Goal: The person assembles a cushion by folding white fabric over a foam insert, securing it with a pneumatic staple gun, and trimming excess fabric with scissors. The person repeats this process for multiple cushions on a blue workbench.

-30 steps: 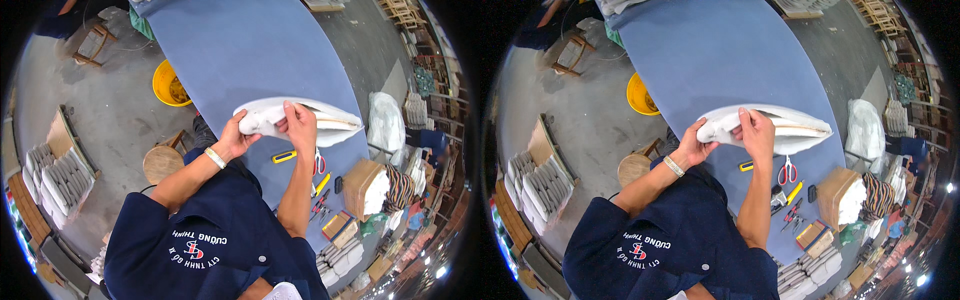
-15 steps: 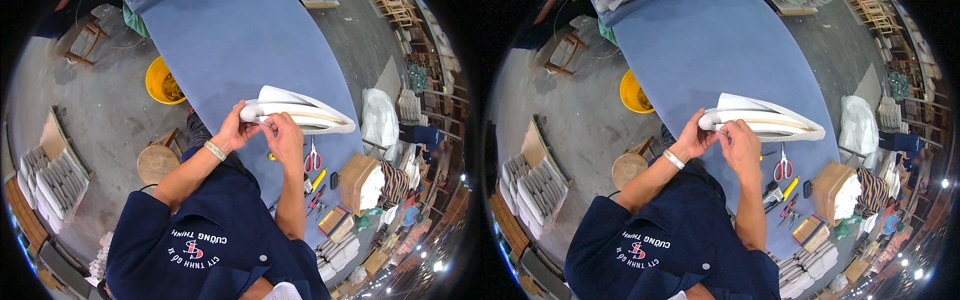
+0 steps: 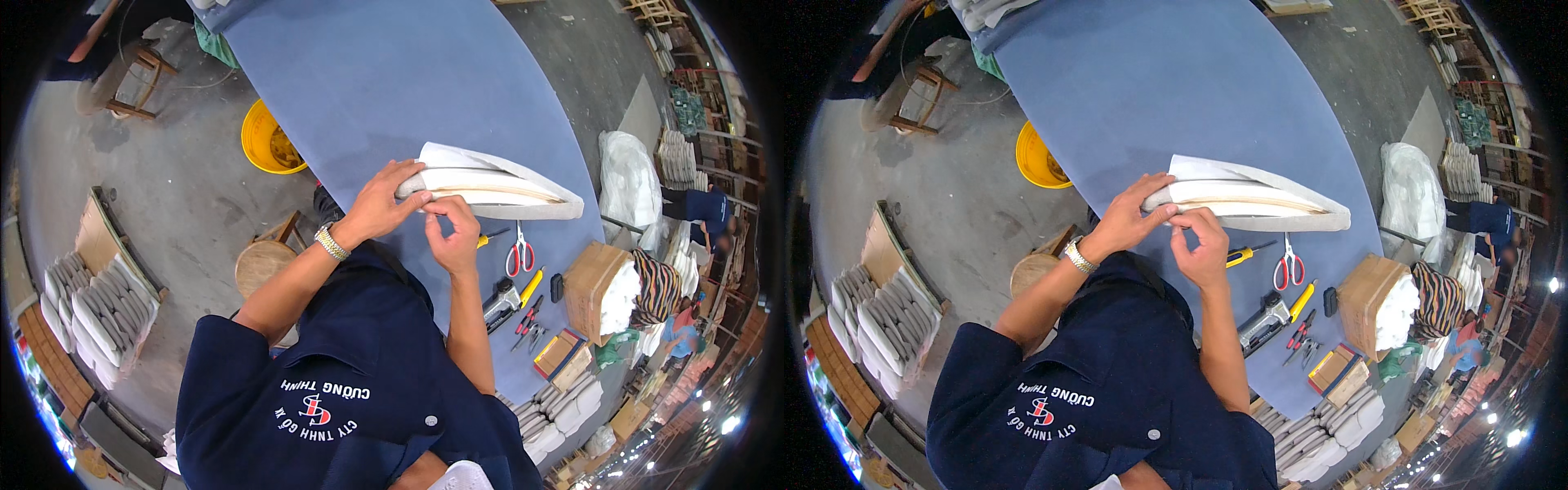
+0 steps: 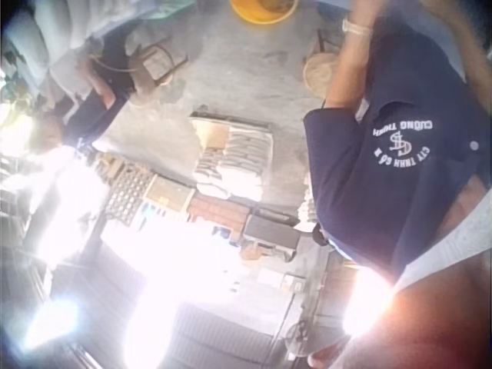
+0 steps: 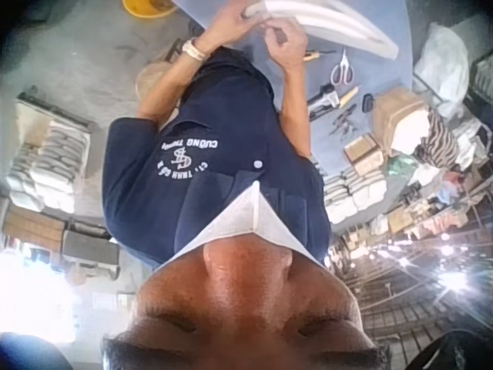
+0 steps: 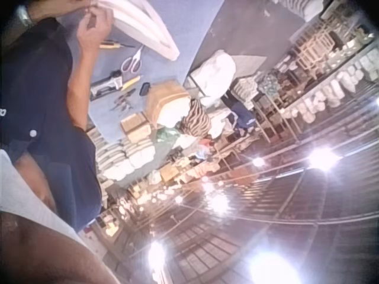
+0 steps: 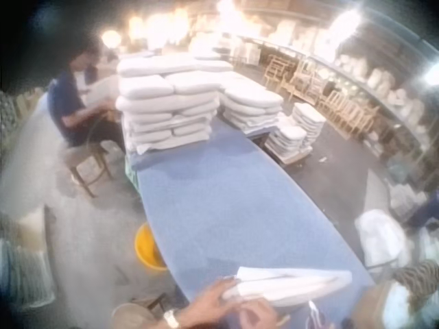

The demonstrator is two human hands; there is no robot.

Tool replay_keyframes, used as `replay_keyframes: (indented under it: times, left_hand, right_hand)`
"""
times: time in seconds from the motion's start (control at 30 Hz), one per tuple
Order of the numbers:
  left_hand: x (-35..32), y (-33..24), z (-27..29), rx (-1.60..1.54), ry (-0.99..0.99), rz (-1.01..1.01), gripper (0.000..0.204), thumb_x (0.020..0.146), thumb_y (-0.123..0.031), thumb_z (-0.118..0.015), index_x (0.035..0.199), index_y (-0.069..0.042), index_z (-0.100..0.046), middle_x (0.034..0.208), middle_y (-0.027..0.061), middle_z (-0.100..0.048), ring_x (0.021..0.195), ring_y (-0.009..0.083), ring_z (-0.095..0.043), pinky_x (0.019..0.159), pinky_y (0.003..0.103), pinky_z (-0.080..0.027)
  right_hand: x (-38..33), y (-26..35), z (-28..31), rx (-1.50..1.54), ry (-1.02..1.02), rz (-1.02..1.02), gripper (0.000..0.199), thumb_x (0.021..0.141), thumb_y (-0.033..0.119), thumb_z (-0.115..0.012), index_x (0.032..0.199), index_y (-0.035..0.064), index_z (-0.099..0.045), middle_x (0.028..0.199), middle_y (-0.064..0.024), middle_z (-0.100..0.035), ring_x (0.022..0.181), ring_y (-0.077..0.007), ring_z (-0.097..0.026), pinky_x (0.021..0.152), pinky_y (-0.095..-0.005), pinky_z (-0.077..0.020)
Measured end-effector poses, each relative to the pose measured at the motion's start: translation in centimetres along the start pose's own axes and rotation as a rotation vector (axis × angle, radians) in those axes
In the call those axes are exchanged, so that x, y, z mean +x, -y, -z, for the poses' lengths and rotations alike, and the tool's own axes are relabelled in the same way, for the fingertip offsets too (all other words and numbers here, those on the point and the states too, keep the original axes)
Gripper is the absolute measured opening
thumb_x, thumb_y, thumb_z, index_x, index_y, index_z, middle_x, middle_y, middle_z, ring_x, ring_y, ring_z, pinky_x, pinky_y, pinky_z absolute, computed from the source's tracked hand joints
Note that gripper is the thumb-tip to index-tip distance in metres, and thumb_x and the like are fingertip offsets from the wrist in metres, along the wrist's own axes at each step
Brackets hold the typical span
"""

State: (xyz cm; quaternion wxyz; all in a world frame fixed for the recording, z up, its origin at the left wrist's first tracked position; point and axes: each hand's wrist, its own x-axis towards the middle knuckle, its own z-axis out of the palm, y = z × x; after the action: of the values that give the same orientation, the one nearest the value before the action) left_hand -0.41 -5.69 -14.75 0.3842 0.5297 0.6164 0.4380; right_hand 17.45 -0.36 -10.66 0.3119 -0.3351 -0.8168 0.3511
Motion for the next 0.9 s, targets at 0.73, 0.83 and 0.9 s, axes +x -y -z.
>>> replay_keyframes:
  times: [0.73,0.83,0.9]
  left_hand:
    - [-5.3,4.3,-3.1,0.267,-0.006,-0.305,0.086,0.078,-0.036,-0.087,0.151,-0.008,-0.051,0.161,0.0093,-0.046,0.151,0.0302,-0.039,0.102,0.04,-0.058]
    - [-5.4,4.3,-3.5,0.282,-0.005,-0.309,0.083,0.083,-0.046,-0.082,0.15,-0.008,-0.052,0.161,0.0105,-0.046,0.152,0.0309,-0.038,0.104,0.041,-0.057]
    - [-5.4,4.4,-3.5,0.299,0.001,-0.292,0.082,0.085,-0.05,-0.079,0.15,-0.008,-0.052,0.161,0.0117,-0.045,0.153,0.0317,-0.037,0.105,0.042,-0.056]
  right_hand:
    - [-1.9,3.0,1.0,1.065,-0.002,-1.16,0.069,0.11,0.057,-0.038,0.123,-0.005,-0.066,0.087,-0.021,-0.076,0.064,-0.0208,-0.074,0.054,-0.0284,-0.0594]
    - [-1.7,1.9,0.1,1.041,-0.095,-1.135,0.061,0.109,0.052,-0.048,0.119,-0.0047,-0.068,0.08,-0.0181,-0.075,0.057,-0.0185,-0.07,0.049,-0.0268,-0.0541]
    - [-0.9,2.3,-0.7,0.993,-0.204,-1.139,0.048,0.106,0.044,-0.061,0.107,-0.004,-0.07,0.068,-0.0125,-0.069,0.047,-0.0157,-0.06,0.043,-0.0265,-0.0447]
